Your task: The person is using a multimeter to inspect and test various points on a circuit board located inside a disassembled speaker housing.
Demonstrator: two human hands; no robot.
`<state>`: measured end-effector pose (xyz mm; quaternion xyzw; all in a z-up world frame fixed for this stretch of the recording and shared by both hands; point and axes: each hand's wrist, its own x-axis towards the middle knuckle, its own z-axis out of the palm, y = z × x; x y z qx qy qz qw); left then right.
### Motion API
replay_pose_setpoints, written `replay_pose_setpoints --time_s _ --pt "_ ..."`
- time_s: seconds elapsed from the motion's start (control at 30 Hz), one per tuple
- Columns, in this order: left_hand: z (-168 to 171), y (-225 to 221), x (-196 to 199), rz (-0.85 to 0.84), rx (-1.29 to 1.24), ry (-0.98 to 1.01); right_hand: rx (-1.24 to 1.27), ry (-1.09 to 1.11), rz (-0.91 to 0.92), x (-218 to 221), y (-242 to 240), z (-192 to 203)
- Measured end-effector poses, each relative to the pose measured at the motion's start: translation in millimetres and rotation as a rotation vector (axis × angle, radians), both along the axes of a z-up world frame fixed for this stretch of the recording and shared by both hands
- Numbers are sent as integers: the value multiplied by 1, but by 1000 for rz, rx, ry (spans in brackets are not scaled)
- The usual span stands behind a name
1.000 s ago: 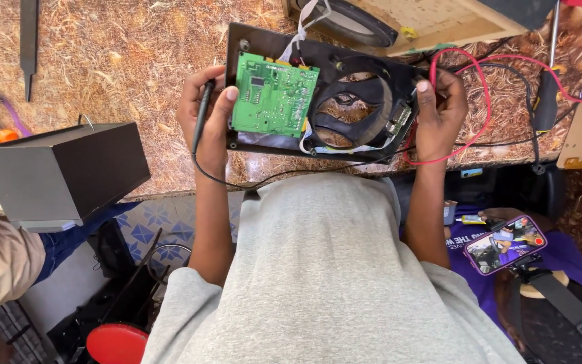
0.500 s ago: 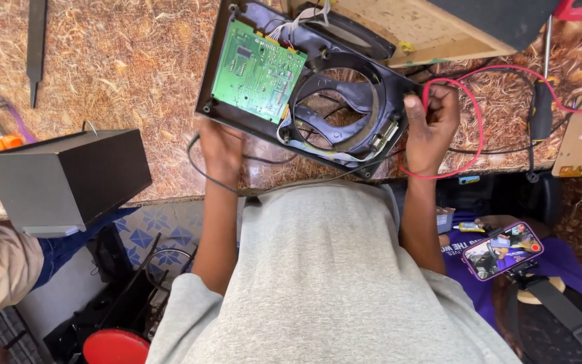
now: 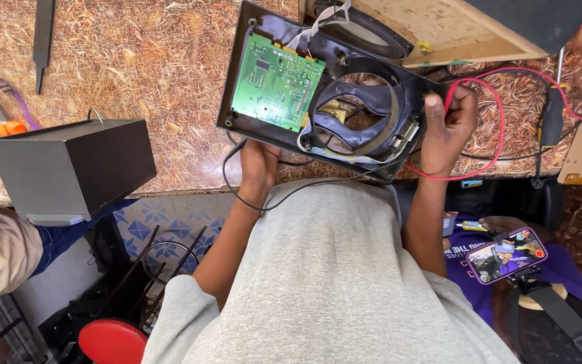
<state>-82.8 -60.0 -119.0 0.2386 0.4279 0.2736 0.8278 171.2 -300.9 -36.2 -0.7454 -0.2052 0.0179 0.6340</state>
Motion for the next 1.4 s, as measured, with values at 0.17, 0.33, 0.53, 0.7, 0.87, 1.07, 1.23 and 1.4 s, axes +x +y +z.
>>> replay_pose_setpoints --time_s 0.17,0.33,0.53,0.7,0.87,1.07,1.23,1.4 --pt "43 1 9 -7 24 -20 -16 -38 12 -4 12 25" --pt "40 19 3 68 161 15 -54 -109 38 -6 11 28" --pt "95 50 13 163 508 83 -34 -79 -59 -11 23 44" --pt "145 65 38 128 678 76 -33 -59 -112 -11 22 48" --pt "140 71 43 7 689 32 -64 16 -84 0 0 21" --pt "134 64 46 -11 630 64 -98 -200 -123 -1 19 52" --pt "144 59 50 50 553 61 -55 -156 -195 -10 53 92" --pt "144 59 49 37 571 81 -253 -322 -87 -13 82 146"
